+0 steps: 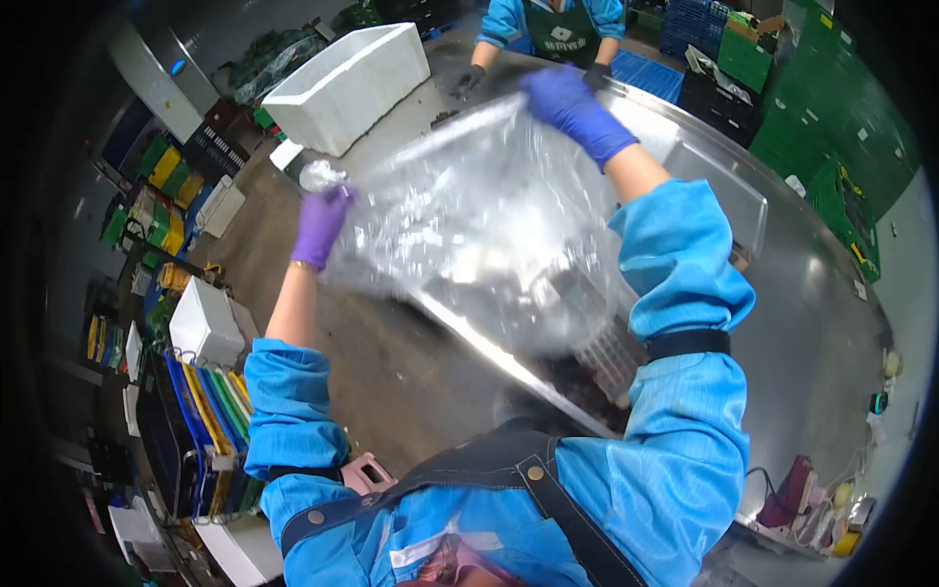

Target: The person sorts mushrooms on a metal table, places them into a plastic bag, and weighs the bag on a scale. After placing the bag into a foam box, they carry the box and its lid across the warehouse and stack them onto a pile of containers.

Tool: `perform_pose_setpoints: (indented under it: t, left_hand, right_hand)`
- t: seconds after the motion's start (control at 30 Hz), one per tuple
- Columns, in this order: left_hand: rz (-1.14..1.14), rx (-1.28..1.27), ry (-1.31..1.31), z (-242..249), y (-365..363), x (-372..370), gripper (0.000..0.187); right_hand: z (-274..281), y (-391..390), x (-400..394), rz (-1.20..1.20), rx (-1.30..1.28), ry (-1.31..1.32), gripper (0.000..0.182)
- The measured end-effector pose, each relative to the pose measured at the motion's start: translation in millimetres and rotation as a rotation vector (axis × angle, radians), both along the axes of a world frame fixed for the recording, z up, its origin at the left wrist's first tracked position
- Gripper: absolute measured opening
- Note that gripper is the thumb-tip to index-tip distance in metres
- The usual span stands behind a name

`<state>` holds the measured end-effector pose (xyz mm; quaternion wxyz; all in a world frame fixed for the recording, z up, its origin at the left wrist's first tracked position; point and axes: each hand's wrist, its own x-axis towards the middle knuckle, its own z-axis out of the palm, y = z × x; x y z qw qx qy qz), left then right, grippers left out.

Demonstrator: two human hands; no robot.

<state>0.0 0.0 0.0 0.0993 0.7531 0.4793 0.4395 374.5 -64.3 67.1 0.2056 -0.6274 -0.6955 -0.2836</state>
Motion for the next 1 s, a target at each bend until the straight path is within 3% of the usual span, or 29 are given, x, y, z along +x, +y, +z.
perform_pose_setpoints:
  t: [0.03, 0.07, 0.1, 0.17, 0.23, 0.27, 0.3, 0.37, 0.47, 0.63, 0.67, 0.7, 0.73, 0.77, 0.83, 0.87, 0.9, 0.93, 0.97, 1.0]
  left_hand:
    - [-0.002, 0.03, -0.019, 12, 8, 6, 0.018]
    - [-0.117, 0.23, -0.367, 53, -14, 27, 0.015]
    - [-0.047, 0.419, -0.281, 66, 19, 37, 0.017]
    - [-0.166, 0.802, -0.226, 92, 33, 50, 0.02]
    - [-0.224, 0.843, 0.071, 29, 71, 68, 0.024]
    - [-0.393, 0.71, 0.318, -4, 93, 77, 0.025]
    - [-0.557, 0.582, 0.564, -32, 118, 88, 0.025]
    - [-0.679, 0.531, 0.511, -84, 149, 101, 0.029]
    - [-0.79, 0.476, 0.495, -132, 174, 137, 0.031]
    - [-1.115, 0.147, 0.648, -213, 187, 185, 0.034]
    - [-1.238, -0.093, 0.611, -224, 187, 188, 0.034]
    - [-1.353, 0.047, 0.651, -245, 193, 190, 0.034]
    - [-1.435, -0.099, 0.706, -242, 200, 202, 0.036]
    - [-1.508, -0.243, 0.767, -239, 212, 214, 0.038]
    - [-1.348, -0.148, 0.48, -210, 237, 239, 0.045]
    - [-1.2, -0.616, 0.09, -202, 247, 253, 0.058]
    - [-0.871, -0.069, 0.268, -237, 268, 276, 0.067]
    - [-0.561, 0.018, 0.317, -242, 273, 290, 0.068]
    - [-0.574, 0.012, 0.309, -246, 281, 301, 0.068]
    - [-0.56, -0.257, 0.439, -249, 292, 312, 0.066]
  right_hand:
    - [17, 6, 4, -0.002, 0.03, -0.019, 0.034]
    - [62, -29, 0, 0.131, 0.361, -0.015, 0.039]
    - [37, 14, 0, 0.232, 0.569, 0.076, 0.044]
    - [11, 15, 21, 0.259, 0.559, 0.061, 0.049]
    - [-21, 13, 42, 0.348, 0.481, 0.015, 0.06]
    - [-33, 22, 34, 0.136, 0.136, -0.301, 0.066]
    - [-71, 33, 53, 0.078, 0.011, -0.297, 0.066]
    - [-109, 27, 78, -0.047, -0.208, -0.177, 0.059]
    - [-148, 29, 97, -0.185, -0.262, -0.104, 0.057]
    - [-238, 25, 119, -0.558, -0.422, -0.029, 0.048]
    - [-253, 21, 122, -0.603, -0.436, -0.027, 0.048]
    - [-275, 14, 125, -0.637, -0.639, 0.038, 0.05]
    - [-275, 11, 120, -0.66, -0.841, 0.107, 0.052]
    - [-274, 10, 117, -0.689, -0.853, 0.11, 0.052]
    - [-246, 41, 88, -0.592, -0.844, 0.215, 0.049]
    - [-248, 60, 82, -0.611, -0.853, 0.217, 0.049]
    - [-253, 79, 78, -0.594, -0.696, 0.337, 0.051]
    - [-262, 92, 78, -0.574, -0.533, 0.45, 0.054]
    - [-270, 102, 78, -0.589, -0.538, 0.446, 0.054]
    - [-282, 111, 85, -0.81, -0.547, 0.501, 0.065]
